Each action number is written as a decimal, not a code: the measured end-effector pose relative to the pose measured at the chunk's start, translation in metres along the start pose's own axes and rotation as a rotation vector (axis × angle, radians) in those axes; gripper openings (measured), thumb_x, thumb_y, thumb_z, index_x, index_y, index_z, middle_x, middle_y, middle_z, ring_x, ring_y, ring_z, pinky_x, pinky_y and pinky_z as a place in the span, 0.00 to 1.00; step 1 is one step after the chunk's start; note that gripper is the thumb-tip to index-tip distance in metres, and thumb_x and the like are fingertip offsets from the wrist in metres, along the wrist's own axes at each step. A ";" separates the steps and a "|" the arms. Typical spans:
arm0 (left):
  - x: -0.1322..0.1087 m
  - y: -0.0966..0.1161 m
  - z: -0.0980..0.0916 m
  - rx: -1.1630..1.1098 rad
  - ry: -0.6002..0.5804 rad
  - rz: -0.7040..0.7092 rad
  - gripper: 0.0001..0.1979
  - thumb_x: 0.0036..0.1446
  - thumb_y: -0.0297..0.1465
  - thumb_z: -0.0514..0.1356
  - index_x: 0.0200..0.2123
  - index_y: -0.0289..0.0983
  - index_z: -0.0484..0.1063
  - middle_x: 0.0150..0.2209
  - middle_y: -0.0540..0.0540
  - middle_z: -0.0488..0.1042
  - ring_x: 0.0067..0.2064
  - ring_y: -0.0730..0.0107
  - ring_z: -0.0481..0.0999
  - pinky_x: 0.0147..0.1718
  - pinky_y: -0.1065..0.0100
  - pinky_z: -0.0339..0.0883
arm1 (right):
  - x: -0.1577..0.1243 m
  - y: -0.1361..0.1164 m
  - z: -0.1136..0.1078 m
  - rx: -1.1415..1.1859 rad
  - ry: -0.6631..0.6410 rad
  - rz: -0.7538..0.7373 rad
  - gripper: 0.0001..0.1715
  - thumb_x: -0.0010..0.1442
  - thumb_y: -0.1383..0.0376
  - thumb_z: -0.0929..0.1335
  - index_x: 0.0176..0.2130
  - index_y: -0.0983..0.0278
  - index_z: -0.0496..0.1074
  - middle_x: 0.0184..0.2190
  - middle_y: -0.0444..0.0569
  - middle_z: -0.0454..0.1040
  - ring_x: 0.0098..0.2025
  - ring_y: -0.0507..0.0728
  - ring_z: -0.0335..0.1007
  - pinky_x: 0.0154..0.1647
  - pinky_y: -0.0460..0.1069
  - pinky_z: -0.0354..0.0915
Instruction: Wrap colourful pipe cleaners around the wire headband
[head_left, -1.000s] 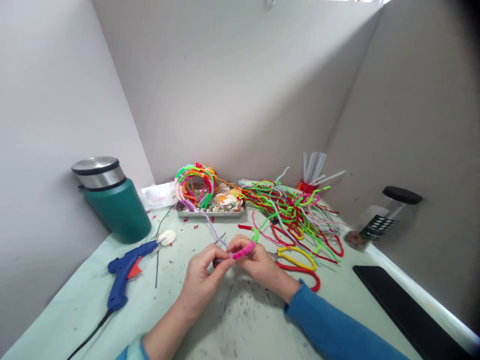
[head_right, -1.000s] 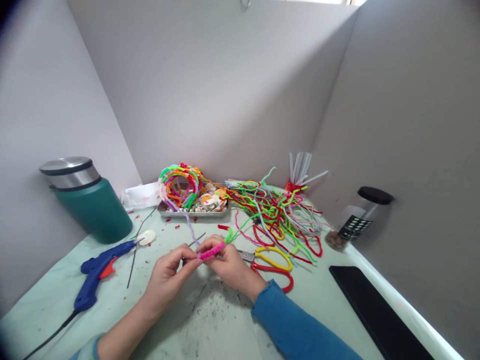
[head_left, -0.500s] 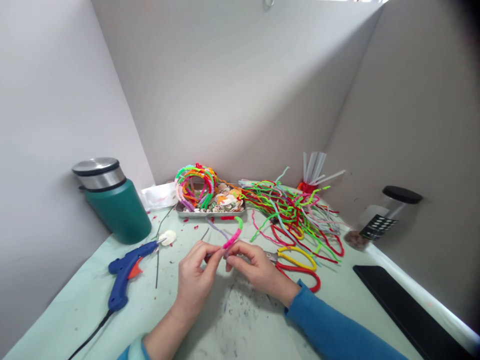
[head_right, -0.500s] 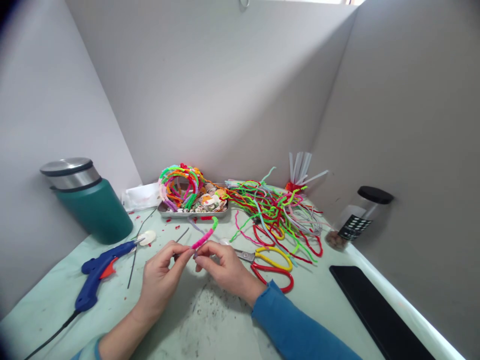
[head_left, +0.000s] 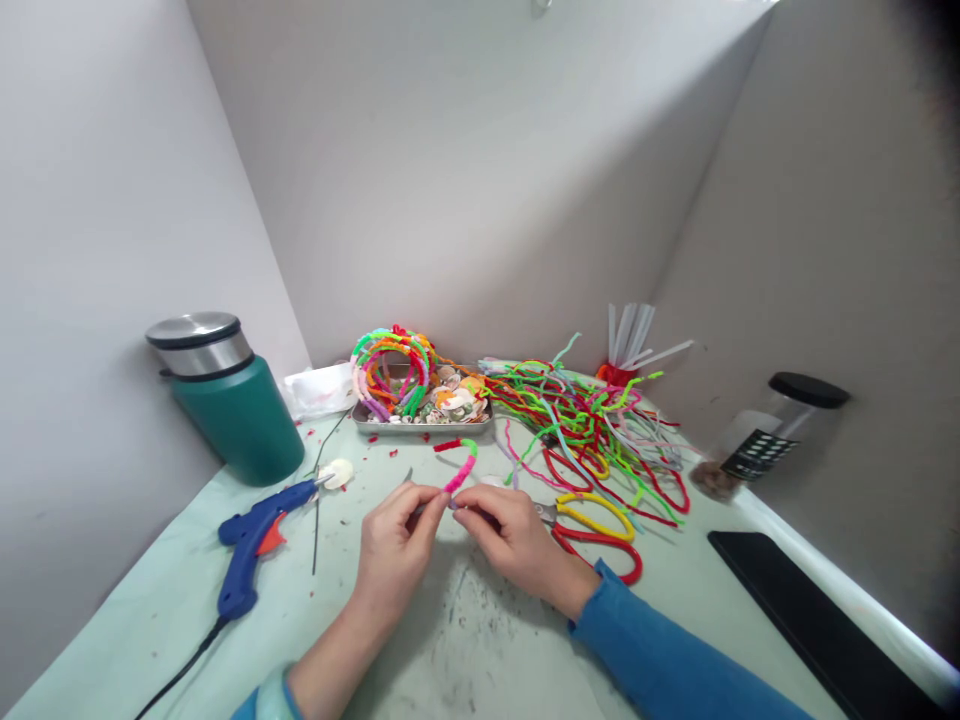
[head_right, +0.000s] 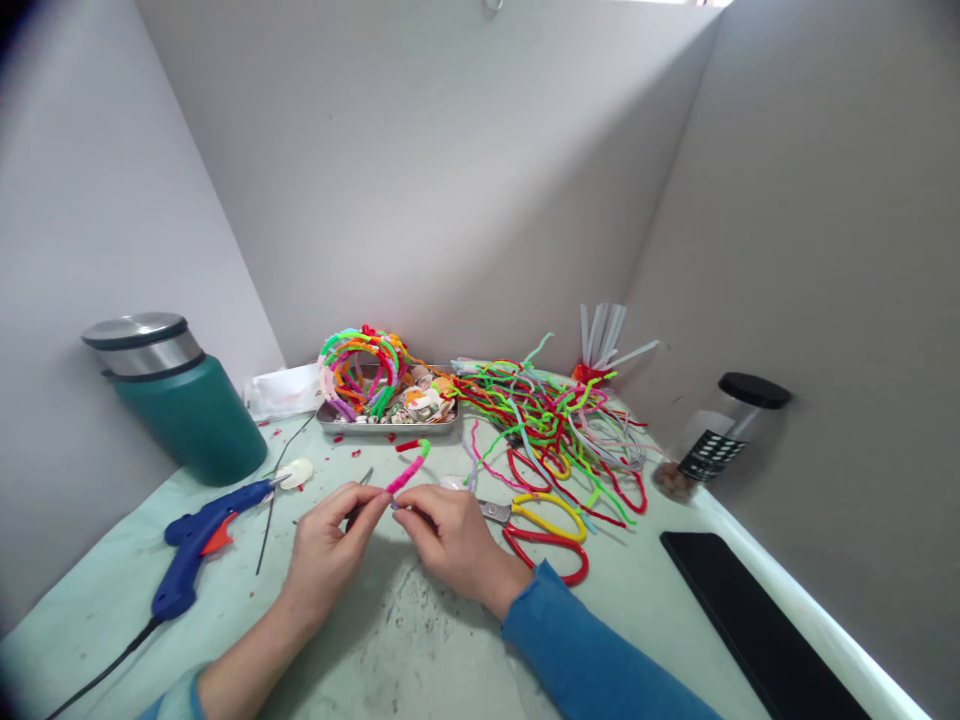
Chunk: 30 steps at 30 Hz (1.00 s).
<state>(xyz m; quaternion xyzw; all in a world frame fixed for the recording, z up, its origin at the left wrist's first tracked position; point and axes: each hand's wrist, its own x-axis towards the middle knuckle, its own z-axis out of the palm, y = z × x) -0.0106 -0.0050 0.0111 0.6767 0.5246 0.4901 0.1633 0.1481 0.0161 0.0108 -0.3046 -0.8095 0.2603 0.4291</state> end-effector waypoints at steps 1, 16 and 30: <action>0.001 0.000 0.000 -0.006 -0.017 0.006 0.09 0.56 0.33 0.54 0.29 0.36 0.72 0.25 0.50 0.69 0.27 0.73 0.67 0.25 0.74 0.60 | 0.000 0.001 0.000 -0.018 0.009 -0.004 0.09 0.60 0.66 0.61 0.37 0.63 0.71 0.32 0.49 0.74 0.34 0.54 0.69 0.36 0.47 0.61; 0.003 -0.004 0.000 -0.031 -0.092 0.028 0.10 0.57 0.32 0.53 0.33 0.36 0.72 0.27 0.48 0.70 0.29 0.72 0.68 0.29 0.72 0.61 | -0.001 0.004 0.001 -0.104 0.023 -0.010 0.09 0.60 0.67 0.61 0.35 0.63 0.70 0.30 0.48 0.73 0.32 0.53 0.68 0.33 0.47 0.60; -0.001 -0.003 0.002 0.100 -0.044 0.088 0.08 0.57 0.30 0.53 0.29 0.35 0.71 0.24 0.50 0.67 0.25 0.75 0.65 0.25 0.74 0.57 | -0.004 0.004 -0.005 -0.601 -0.127 -0.288 0.09 0.60 0.69 0.59 0.34 0.66 0.66 0.26 0.49 0.68 0.28 0.54 0.61 0.29 0.48 0.54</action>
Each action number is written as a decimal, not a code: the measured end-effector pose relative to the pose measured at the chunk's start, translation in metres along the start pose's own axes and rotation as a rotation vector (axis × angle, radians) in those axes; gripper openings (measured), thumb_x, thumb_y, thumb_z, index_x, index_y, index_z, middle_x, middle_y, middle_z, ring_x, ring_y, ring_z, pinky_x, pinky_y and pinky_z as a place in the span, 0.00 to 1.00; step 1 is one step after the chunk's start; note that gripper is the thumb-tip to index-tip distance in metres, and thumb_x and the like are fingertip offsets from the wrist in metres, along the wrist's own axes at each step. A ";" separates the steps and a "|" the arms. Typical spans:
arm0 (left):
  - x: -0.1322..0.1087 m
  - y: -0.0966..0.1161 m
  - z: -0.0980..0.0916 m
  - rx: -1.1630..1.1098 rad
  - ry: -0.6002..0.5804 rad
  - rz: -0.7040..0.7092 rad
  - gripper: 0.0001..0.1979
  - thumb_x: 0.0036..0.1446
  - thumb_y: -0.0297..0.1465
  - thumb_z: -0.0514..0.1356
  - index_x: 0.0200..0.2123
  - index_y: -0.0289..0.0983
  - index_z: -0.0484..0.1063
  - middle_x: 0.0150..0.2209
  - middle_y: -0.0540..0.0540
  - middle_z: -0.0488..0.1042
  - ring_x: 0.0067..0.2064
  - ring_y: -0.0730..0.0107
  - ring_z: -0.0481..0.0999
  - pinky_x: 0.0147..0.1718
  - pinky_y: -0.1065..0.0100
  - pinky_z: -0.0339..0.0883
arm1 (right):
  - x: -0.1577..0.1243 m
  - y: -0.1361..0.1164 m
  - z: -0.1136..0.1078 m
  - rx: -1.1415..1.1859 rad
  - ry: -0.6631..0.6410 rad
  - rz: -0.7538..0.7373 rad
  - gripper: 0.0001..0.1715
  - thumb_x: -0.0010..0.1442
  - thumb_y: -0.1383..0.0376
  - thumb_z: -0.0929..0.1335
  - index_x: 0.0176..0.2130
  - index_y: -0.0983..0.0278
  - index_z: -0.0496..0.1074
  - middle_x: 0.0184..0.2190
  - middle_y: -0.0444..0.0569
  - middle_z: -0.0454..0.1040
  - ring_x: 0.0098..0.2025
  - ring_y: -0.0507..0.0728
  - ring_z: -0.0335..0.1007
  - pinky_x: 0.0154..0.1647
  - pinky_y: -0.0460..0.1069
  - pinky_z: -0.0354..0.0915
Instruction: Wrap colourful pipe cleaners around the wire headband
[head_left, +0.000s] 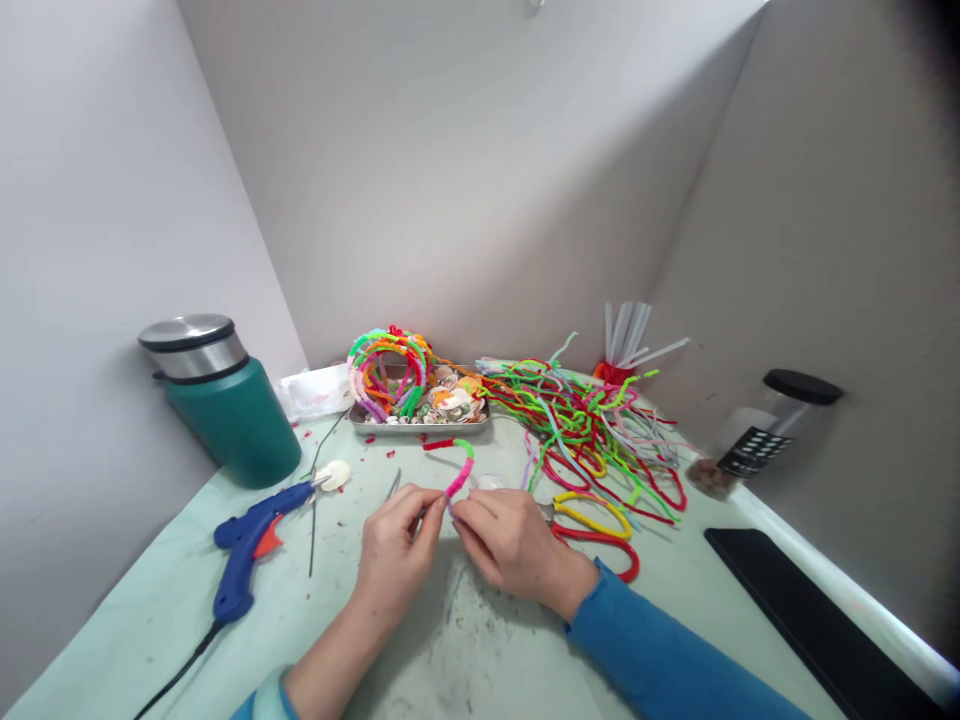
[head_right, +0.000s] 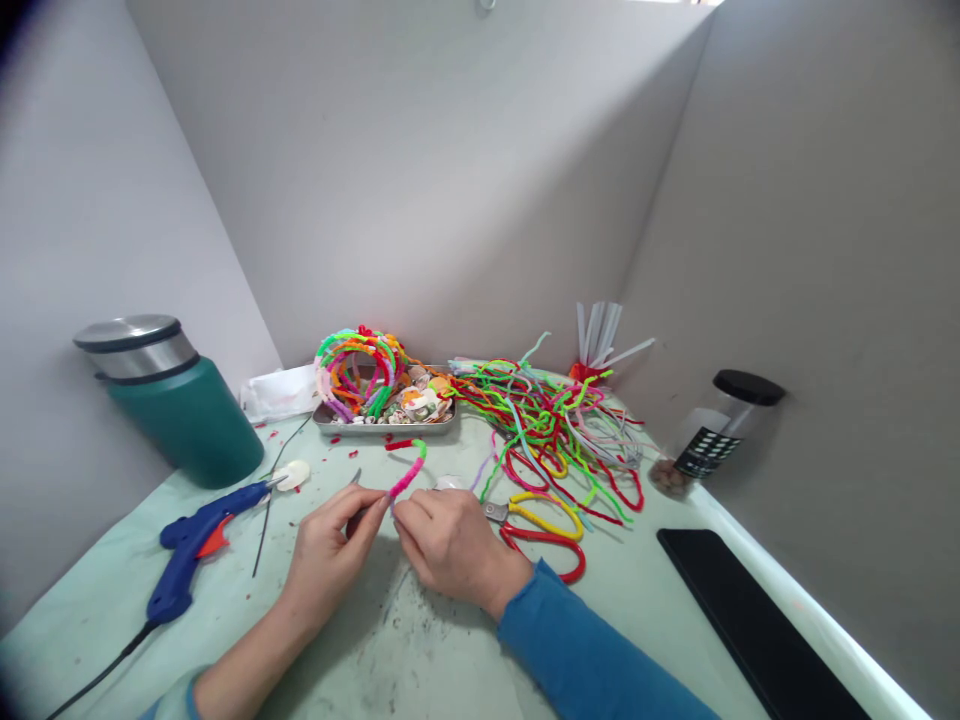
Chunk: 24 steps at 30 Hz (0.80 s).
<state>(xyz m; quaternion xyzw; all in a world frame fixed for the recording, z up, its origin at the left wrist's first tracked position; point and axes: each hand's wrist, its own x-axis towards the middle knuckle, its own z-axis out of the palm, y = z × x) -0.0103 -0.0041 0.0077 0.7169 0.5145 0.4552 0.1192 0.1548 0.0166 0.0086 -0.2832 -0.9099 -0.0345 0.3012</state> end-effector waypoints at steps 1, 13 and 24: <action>-0.001 0.000 0.000 0.016 0.003 0.010 0.08 0.57 0.29 0.53 0.30 0.35 0.71 0.25 0.50 0.67 0.26 0.75 0.65 0.25 0.73 0.58 | 0.000 0.001 -0.001 -0.028 0.009 -0.013 0.08 0.60 0.69 0.58 0.34 0.66 0.66 0.26 0.49 0.67 0.28 0.54 0.61 0.29 0.48 0.53; -0.002 0.000 0.002 0.224 -0.154 0.129 0.09 0.57 0.27 0.51 0.33 0.37 0.71 0.28 0.47 0.69 0.32 0.67 0.68 0.33 0.67 0.60 | -0.001 0.007 0.001 0.048 0.014 0.024 0.08 0.61 0.67 0.58 0.36 0.66 0.65 0.29 0.50 0.67 0.32 0.54 0.63 0.32 0.48 0.57; -0.002 -0.006 0.004 0.232 -0.129 0.154 0.08 0.57 0.29 0.53 0.30 0.37 0.72 0.25 0.48 0.69 0.30 0.68 0.67 0.32 0.66 0.58 | 0.001 0.014 0.000 0.297 0.086 0.149 0.07 0.61 0.65 0.61 0.35 0.65 0.66 0.30 0.49 0.68 0.32 0.53 0.64 0.32 0.47 0.57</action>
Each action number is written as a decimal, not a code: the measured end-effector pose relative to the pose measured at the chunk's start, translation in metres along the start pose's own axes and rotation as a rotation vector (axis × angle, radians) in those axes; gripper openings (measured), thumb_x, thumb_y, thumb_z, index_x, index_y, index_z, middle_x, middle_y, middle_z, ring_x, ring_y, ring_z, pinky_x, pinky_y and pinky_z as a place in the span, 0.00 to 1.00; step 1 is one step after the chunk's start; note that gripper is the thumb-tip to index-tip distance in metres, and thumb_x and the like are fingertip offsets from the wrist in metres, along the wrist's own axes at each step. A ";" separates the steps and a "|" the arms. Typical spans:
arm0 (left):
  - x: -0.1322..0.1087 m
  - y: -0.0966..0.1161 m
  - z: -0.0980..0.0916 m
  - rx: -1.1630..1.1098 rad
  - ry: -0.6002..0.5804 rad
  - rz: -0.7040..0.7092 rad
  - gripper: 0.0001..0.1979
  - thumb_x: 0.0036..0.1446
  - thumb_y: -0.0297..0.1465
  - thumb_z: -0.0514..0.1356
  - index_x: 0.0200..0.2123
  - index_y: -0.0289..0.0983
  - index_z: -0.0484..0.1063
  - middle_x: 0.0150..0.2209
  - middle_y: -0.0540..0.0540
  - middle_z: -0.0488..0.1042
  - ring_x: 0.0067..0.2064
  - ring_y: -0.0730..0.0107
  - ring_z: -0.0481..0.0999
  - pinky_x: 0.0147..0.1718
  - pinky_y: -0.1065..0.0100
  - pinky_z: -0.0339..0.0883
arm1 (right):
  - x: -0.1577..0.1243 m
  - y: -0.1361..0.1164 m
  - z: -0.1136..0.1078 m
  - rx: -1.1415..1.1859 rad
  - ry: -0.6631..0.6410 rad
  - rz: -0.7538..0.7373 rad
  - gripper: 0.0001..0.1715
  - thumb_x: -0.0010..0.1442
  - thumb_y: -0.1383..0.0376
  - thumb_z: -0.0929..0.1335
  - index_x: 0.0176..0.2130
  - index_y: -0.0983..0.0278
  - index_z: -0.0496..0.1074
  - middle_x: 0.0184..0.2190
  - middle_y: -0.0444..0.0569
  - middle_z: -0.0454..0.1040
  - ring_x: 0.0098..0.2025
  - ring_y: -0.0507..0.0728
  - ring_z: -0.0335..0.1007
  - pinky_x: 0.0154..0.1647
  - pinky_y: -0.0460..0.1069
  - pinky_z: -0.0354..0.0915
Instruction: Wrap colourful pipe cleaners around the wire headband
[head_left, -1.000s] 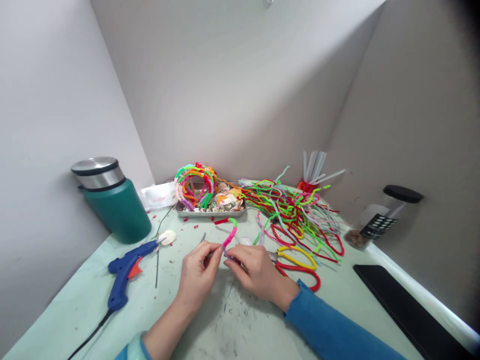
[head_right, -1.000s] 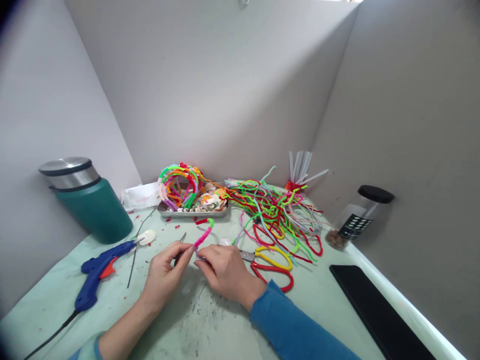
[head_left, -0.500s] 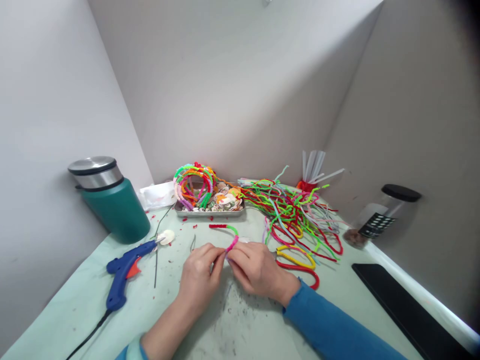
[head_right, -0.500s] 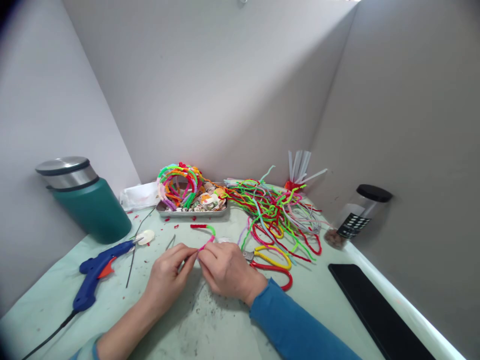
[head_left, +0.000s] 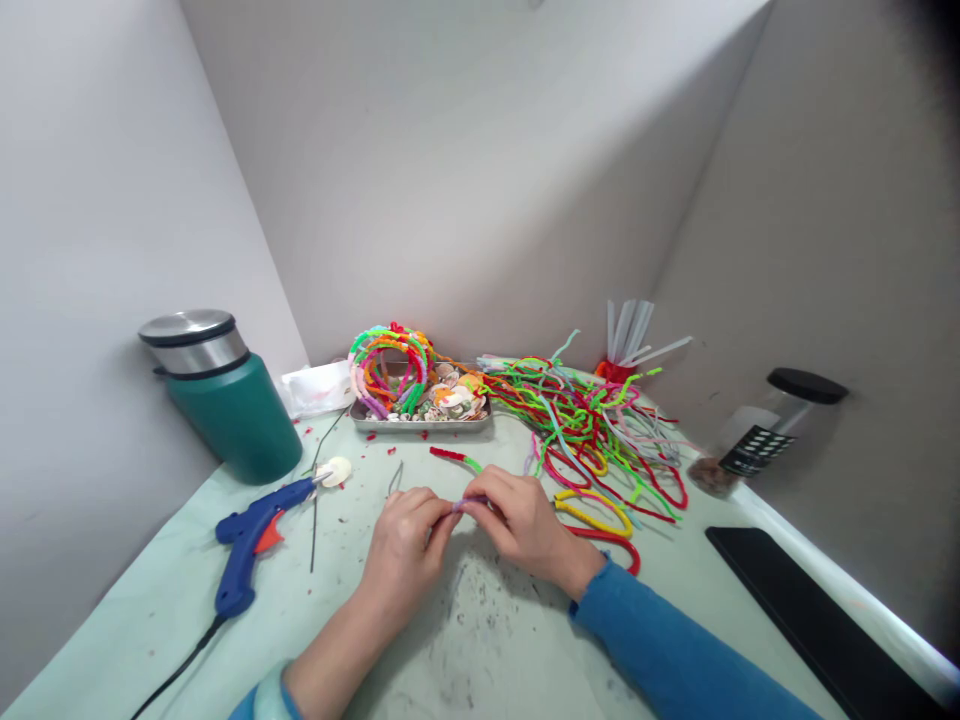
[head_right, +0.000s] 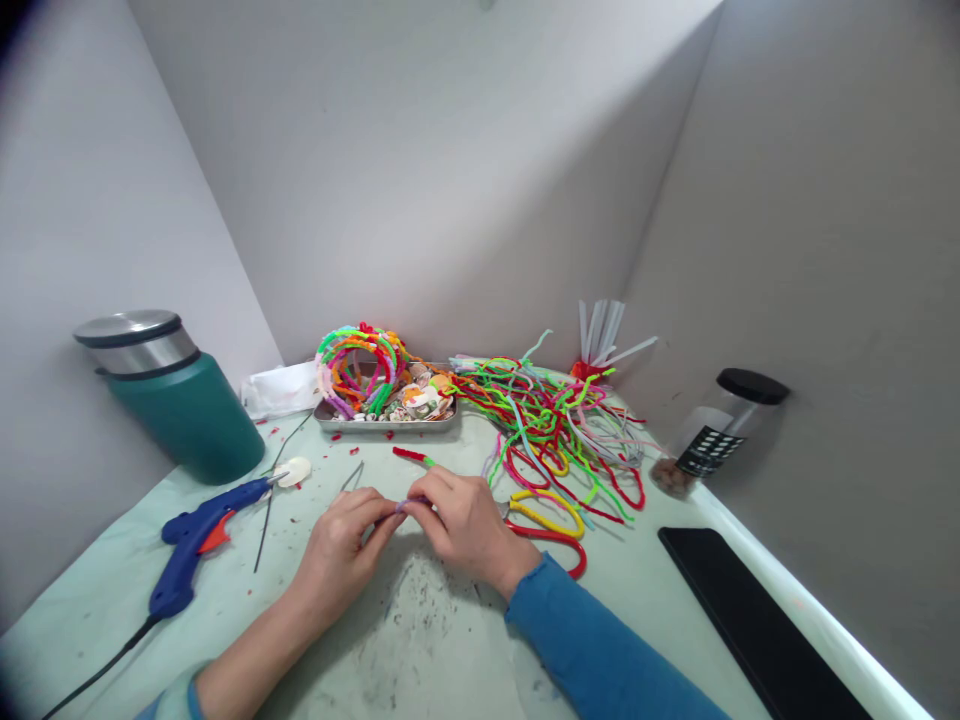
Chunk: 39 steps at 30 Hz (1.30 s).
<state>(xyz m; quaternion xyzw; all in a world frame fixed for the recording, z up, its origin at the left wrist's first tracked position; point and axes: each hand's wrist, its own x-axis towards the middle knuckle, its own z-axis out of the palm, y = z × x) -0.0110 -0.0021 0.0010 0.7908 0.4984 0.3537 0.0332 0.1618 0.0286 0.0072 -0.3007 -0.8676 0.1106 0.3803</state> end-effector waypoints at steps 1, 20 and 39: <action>0.000 0.000 0.000 -0.003 0.004 0.008 0.08 0.57 0.29 0.53 0.30 0.36 0.72 0.25 0.48 0.69 0.30 0.68 0.67 0.32 0.66 0.58 | 0.001 0.001 0.000 0.022 0.015 0.008 0.07 0.61 0.65 0.61 0.35 0.65 0.66 0.30 0.49 0.68 0.32 0.53 0.64 0.32 0.47 0.57; -0.001 0.001 0.001 -0.037 0.068 0.070 0.06 0.57 0.29 0.54 0.34 0.37 0.70 0.27 0.47 0.70 0.31 0.68 0.68 0.32 0.67 0.60 | 0.003 0.001 -0.002 -0.115 0.169 0.022 0.07 0.58 0.66 0.64 0.37 0.65 0.69 0.38 0.52 0.71 0.42 0.58 0.63 0.44 0.54 0.57; 0.001 0.003 -0.001 -0.131 0.143 -0.113 0.07 0.56 0.31 0.54 0.30 0.35 0.71 0.25 0.49 0.70 0.25 0.74 0.67 0.25 0.72 0.59 | -0.003 0.007 0.014 -0.135 -0.016 0.122 0.03 0.58 0.68 0.62 0.34 0.66 0.65 0.35 0.53 0.67 0.39 0.58 0.61 0.39 0.52 0.59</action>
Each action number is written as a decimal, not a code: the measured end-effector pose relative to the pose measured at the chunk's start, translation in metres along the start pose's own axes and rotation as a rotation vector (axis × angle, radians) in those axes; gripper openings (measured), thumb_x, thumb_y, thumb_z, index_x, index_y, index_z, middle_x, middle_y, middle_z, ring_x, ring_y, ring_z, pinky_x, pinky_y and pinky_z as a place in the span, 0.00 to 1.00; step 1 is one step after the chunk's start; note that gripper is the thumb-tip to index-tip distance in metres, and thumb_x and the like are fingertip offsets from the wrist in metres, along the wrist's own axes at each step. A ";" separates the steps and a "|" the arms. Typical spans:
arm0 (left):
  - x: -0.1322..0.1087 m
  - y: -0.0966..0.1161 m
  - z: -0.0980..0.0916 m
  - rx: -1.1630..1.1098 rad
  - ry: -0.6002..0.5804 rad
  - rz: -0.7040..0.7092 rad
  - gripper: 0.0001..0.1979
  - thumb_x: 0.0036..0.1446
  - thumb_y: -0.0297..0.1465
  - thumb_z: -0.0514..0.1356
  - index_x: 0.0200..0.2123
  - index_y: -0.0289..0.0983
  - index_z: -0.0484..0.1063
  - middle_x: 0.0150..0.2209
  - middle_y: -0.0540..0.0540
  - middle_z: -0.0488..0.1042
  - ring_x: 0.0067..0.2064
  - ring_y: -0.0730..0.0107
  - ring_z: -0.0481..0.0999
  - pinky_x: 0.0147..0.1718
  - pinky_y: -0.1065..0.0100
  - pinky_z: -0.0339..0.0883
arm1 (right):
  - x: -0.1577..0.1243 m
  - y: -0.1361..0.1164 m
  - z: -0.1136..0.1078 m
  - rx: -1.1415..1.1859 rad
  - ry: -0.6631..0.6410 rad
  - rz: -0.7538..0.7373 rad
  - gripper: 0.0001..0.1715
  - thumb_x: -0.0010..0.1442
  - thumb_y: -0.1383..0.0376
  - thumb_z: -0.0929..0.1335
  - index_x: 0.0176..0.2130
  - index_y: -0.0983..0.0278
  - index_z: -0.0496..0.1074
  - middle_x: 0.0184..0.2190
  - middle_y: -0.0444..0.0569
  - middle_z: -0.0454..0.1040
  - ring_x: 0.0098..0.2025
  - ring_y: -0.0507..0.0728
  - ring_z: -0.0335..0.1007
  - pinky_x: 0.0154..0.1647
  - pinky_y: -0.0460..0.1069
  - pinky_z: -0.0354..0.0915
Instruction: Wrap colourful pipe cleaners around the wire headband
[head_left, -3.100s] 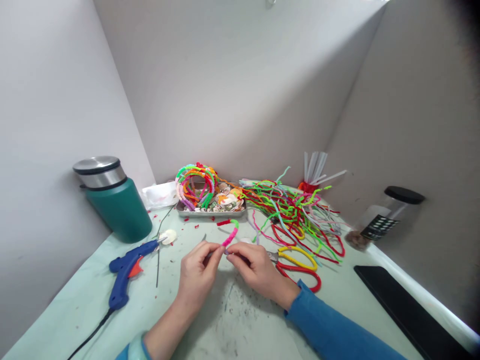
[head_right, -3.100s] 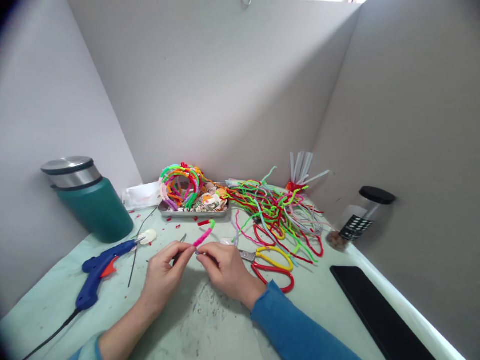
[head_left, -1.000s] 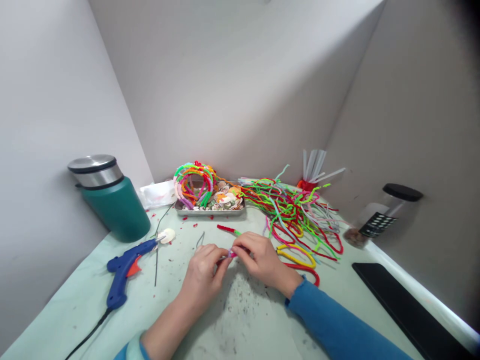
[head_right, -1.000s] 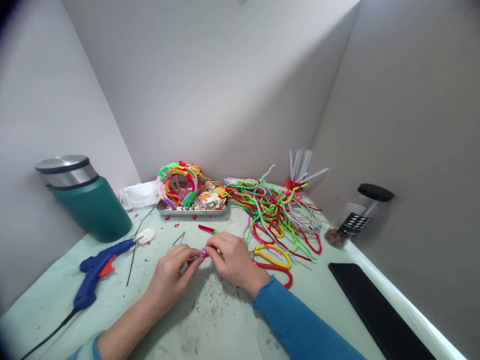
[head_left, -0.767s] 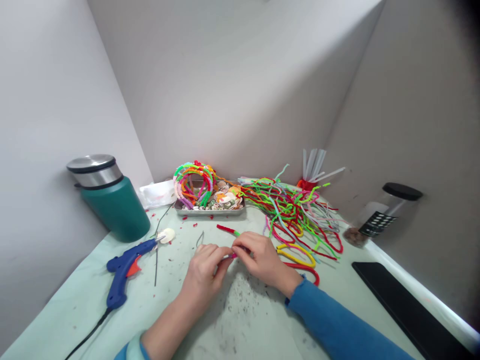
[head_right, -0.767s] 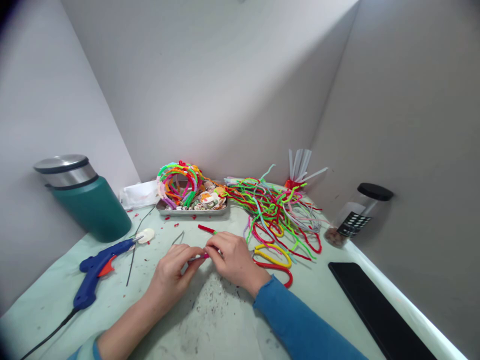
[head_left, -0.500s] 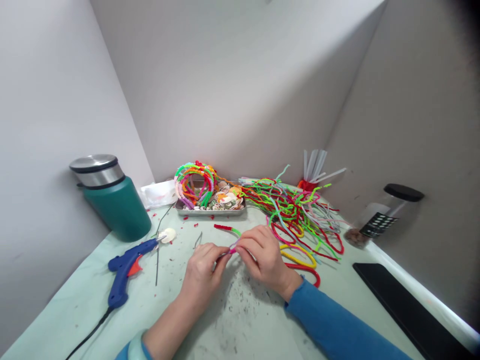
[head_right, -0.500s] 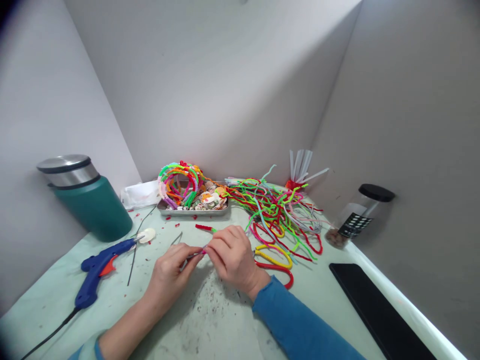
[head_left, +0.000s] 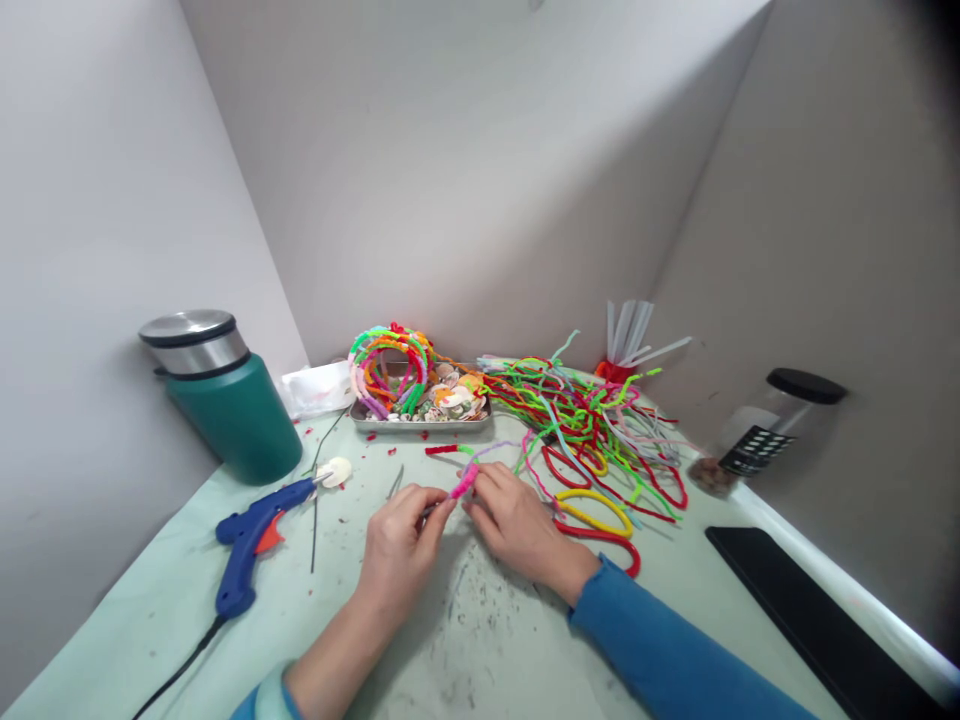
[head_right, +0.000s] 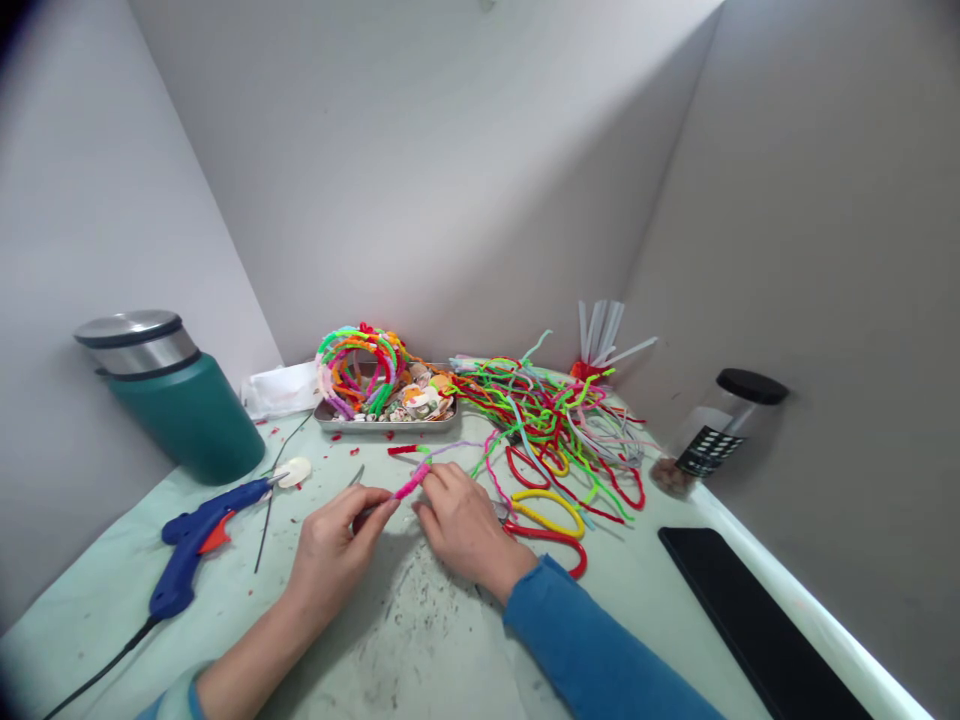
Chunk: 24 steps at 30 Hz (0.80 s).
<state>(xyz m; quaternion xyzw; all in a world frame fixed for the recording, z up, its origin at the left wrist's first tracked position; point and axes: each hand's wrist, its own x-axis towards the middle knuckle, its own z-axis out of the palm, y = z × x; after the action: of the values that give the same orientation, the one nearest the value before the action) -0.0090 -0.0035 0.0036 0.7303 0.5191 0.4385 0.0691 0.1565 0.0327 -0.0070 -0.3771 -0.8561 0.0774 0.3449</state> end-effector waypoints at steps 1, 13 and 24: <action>0.000 0.000 0.000 -0.004 -0.005 -0.005 0.07 0.56 0.31 0.54 0.29 0.35 0.70 0.25 0.49 0.70 0.26 0.74 0.67 0.25 0.72 0.59 | 0.001 0.000 0.000 0.059 0.015 0.019 0.03 0.58 0.69 0.62 0.34 0.66 0.65 0.36 0.53 0.67 0.40 0.58 0.60 0.41 0.53 0.59; -0.002 0.008 0.000 -0.145 -0.196 0.011 0.09 0.59 0.30 0.51 0.30 0.36 0.69 0.26 0.49 0.71 0.26 0.74 0.68 0.26 0.73 0.59 | 0.010 -0.011 0.007 1.274 0.002 0.599 0.14 0.54 0.62 0.65 0.41 0.64 0.67 0.32 0.47 0.70 0.23 0.47 0.60 0.18 0.41 0.55; -0.006 0.011 -0.001 -0.114 -0.178 0.193 0.06 0.58 0.27 0.51 0.30 0.36 0.66 0.25 0.49 0.69 0.26 0.74 0.68 0.26 0.73 0.60 | 0.008 -0.010 0.003 1.272 -0.149 0.761 0.21 0.51 0.58 0.66 0.43 0.67 0.67 0.14 0.35 0.58 0.12 0.44 0.48 0.10 0.40 0.42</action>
<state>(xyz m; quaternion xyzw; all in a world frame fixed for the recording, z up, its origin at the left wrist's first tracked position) -0.0024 -0.0139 0.0068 0.8079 0.4125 0.4053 0.1138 0.1447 0.0317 -0.0015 -0.3687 -0.4775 0.6974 0.3868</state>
